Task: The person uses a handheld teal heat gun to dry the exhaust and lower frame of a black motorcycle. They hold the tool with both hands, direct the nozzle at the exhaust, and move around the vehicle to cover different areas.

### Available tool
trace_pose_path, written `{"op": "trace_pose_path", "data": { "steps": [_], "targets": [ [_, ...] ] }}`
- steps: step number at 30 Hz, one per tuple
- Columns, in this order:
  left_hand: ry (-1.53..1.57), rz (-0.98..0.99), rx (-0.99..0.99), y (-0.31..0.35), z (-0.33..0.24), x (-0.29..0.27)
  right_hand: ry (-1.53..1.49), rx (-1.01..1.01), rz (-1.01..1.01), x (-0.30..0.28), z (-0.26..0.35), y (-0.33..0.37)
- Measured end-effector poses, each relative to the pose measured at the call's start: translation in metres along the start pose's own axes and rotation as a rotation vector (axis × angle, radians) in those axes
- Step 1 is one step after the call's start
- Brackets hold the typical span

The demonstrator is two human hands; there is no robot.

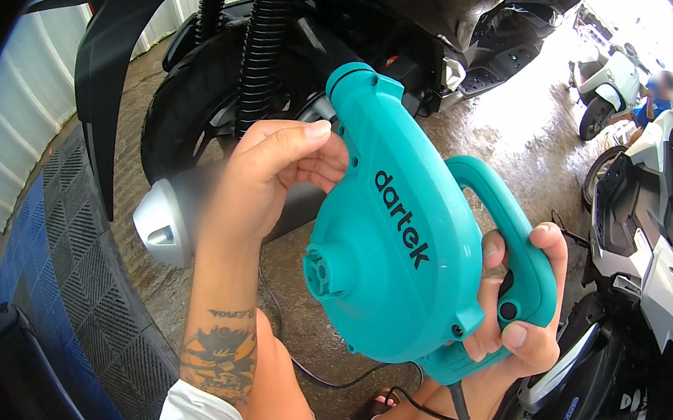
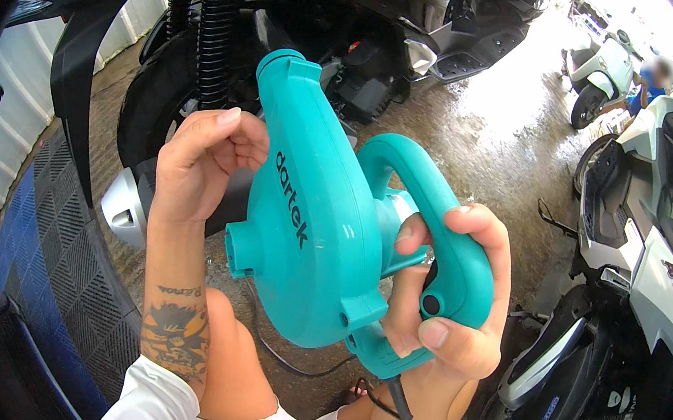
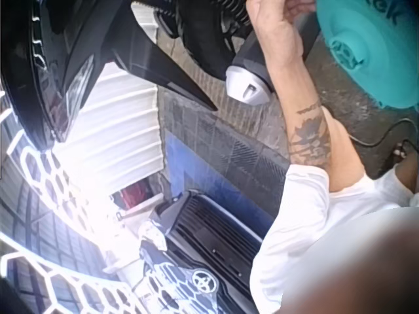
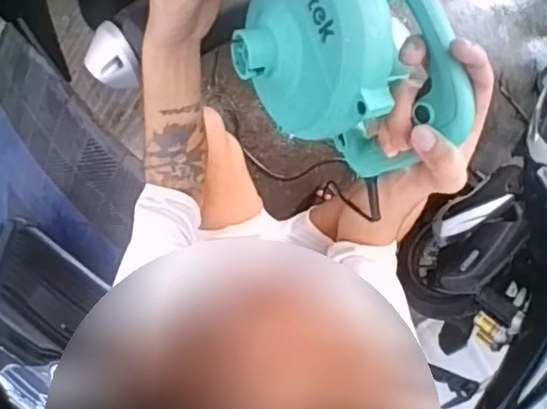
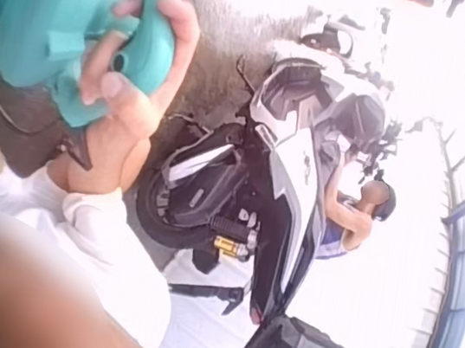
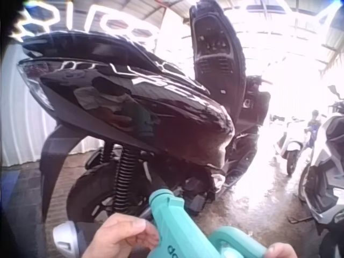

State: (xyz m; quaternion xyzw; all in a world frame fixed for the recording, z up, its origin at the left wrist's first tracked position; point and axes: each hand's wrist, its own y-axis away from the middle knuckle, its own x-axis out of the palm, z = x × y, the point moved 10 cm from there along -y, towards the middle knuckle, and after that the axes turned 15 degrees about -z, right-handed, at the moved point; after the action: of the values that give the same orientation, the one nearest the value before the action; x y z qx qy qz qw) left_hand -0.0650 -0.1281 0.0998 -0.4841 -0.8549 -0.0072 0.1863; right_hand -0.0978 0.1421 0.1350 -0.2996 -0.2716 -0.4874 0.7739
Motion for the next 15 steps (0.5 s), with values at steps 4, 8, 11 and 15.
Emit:
{"op": "trace_pose_path", "data": {
  "steps": [4, 8, 11, 15],
  "targets": [
    [0.019, 0.02, 0.0, 0.0, 0.0, -0.002, -0.015, 0.022, -0.006, -0.001, 0.0, 0.001],
    [-0.002, 0.168, -0.027, 0.008, 0.001, 0.009, 0.017, -0.018, 0.007, -0.006, 0.016, 0.008],
    [0.058, 0.336, -0.075, 0.024, -0.007, 0.025, -0.011, -0.029, 0.063, -0.011, 0.039, 0.015],
    [0.199, 0.462, -0.201, 0.061, -0.024, 0.051, 0.085, 0.013, 0.1, -0.02, 0.071, 0.033]
  ]
}}
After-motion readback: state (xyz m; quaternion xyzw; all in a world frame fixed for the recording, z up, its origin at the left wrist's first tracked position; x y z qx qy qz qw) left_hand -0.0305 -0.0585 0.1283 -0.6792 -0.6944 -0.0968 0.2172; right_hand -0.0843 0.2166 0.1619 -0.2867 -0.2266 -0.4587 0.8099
